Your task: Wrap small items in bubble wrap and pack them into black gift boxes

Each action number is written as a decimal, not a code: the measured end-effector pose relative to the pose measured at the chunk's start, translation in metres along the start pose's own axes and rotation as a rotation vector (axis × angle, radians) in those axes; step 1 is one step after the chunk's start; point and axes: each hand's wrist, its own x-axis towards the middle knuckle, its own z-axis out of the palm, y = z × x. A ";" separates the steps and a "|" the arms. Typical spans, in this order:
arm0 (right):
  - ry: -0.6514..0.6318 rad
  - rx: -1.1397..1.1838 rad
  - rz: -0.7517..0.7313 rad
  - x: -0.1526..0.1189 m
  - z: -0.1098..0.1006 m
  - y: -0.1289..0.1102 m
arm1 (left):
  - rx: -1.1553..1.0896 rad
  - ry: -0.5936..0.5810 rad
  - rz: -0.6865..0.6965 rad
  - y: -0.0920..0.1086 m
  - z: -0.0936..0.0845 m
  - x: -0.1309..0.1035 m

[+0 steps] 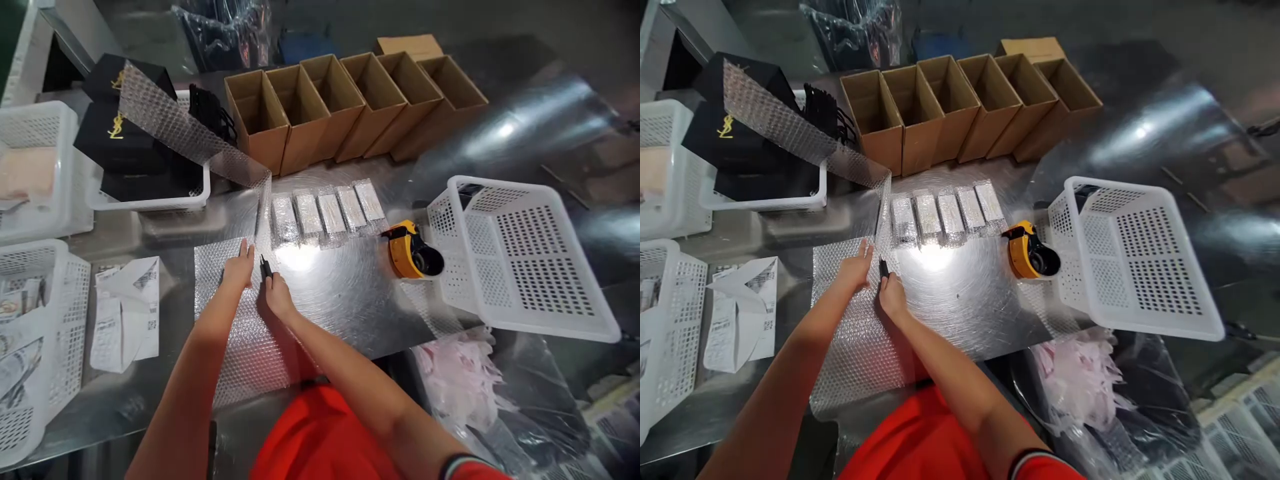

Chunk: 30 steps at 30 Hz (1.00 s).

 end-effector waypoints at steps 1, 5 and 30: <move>-0.003 -0.005 0.003 -0.001 -0.001 0.000 | -0.001 0.001 0.000 0.000 0.000 -0.001; -0.008 -0.027 0.014 -0.004 -0.003 -0.001 | -0.006 0.005 -0.004 0.000 0.000 -0.001; -0.259 0.024 0.114 -0.185 0.028 0.118 | -0.012 -0.080 -0.068 0.002 -0.008 0.002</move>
